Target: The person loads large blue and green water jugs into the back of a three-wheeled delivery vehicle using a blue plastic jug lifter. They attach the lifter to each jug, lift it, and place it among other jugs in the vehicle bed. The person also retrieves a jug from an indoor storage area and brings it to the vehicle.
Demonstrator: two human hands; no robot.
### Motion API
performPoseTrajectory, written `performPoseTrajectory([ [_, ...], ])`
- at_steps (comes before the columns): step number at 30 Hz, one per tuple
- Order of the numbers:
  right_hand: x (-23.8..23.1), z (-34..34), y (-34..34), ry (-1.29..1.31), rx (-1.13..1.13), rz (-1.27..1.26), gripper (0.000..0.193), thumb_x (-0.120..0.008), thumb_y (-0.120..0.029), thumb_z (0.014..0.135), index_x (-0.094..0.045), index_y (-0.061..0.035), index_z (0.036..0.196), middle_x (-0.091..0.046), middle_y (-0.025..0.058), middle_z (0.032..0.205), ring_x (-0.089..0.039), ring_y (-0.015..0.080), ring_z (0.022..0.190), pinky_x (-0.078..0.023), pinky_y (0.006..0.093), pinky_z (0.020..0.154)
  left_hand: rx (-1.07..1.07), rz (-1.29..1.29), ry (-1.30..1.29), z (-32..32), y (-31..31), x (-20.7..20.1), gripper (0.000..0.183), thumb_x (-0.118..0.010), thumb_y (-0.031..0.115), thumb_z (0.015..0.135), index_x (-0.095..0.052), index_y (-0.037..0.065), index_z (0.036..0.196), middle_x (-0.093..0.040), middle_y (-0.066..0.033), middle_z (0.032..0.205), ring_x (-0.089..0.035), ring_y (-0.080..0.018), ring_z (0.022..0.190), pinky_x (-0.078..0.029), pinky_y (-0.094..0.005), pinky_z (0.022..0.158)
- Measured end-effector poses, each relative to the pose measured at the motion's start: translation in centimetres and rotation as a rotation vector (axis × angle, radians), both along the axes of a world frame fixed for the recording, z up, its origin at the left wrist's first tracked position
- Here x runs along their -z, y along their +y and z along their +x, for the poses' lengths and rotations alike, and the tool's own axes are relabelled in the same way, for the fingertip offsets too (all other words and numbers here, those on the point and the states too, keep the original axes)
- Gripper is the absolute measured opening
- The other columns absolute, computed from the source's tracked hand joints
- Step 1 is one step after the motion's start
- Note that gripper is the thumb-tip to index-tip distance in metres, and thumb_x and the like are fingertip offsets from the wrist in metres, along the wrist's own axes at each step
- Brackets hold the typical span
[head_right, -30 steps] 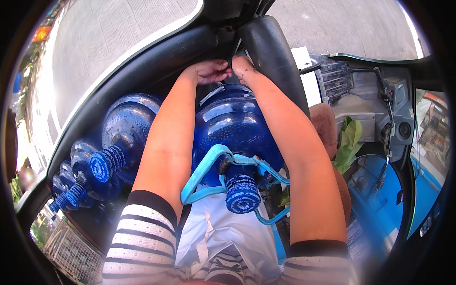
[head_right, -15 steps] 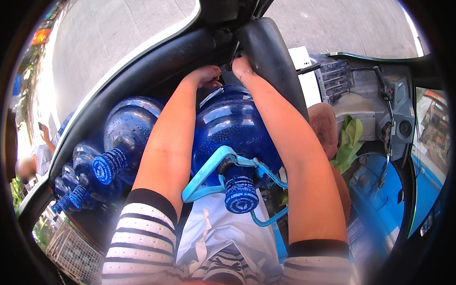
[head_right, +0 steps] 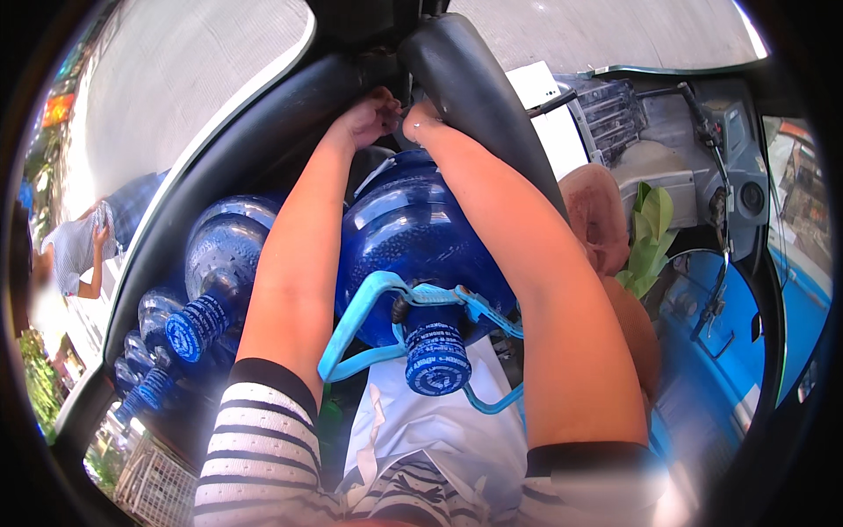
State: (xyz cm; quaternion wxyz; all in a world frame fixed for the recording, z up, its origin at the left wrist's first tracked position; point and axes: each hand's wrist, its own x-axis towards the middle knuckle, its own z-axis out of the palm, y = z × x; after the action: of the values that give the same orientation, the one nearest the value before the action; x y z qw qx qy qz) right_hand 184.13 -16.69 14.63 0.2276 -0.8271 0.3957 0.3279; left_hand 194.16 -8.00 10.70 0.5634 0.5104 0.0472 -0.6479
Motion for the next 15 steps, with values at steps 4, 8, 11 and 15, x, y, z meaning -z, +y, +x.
performPoseTrajectory([
  [4, 0.6, 0.5, -0.4, -0.050, 0.084, 0.230, 0.028, -0.059, -0.012, 0.080, -0.066, 0.0035, 0.102, -0.065, 0.0192, 0.108, -0.064, 0.0309, 0.096, -0.051, 0.0378, 0.077, -0.392, 0.267, 0.010, 0.2, -0.8, 0.4, 0.026, -0.039, 0.017, 0.098, -0.049, 0.009, 0.075, -0.055, -0.0063, 0.071, -0.057, -0.0200, 0.067, -0.052, -0.0455, 0.077],
  [8, 1.6, 1.9, -0.2, -0.093, -0.624, 0.222, 0.032, -0.060, -0.010, 0.075, -0.070, -0.0032, 0.105, -0.065, 0.0193, 0.111, -0.062, 0.0315, 0.107, -0.049, 0.0455, 0.087, -0.448, 0.242, -0.056, 1.5, -1.5, 1.5, 0.025, -0.035, 0.014, 0.098, -0.046, 0.005, 0.077, -0.050, -0.0083, 0.066, -0.051, -0.0208, 0.055, -0.051, -0.0353, 0.065],
  [11, 0.3, 2.2, 0.3, -0.062, -0.700, 0.217, 0.035, -0.056, -0.005, 0.078, -0.067, -0.0027, 0.111, -0.064, 0.0181, 0.115, -0.060, 0.0354, 0.108, -0.047, 0.0479, 0.088, -0.185, 0.195, -0.354, 2.6, -1.2, 2.3, 0.014, -0.038, 0.010, 0.094, -0.044, 0.008, 0.081, -0.044, -0.0040, 0.064, -0.042, -0.0142, 0.051, -0.043, -0.0264, 0.055],
  [15, -6.0, -0.5, 0.8, -0.273, -0.082, 0.313, 0.039, -0.054, -0.018, 0.085, -0.062, -0.0025, 0.120, -0.061, 0.0195, 0.120, -0.058, 0.0326, 0.111, -0.046, 0.0421, 0.093, 0.582, 0.101, -1.136, 0.7, -1.7, 0.9, 0.006, -0.052, 0.009, 0.086, -0.051, 0.009, 0.081, -0.050, -0.0021, 0.073, -0.048, -0.0107, 0.066, -0.045, -0.0272, 0.063],
])
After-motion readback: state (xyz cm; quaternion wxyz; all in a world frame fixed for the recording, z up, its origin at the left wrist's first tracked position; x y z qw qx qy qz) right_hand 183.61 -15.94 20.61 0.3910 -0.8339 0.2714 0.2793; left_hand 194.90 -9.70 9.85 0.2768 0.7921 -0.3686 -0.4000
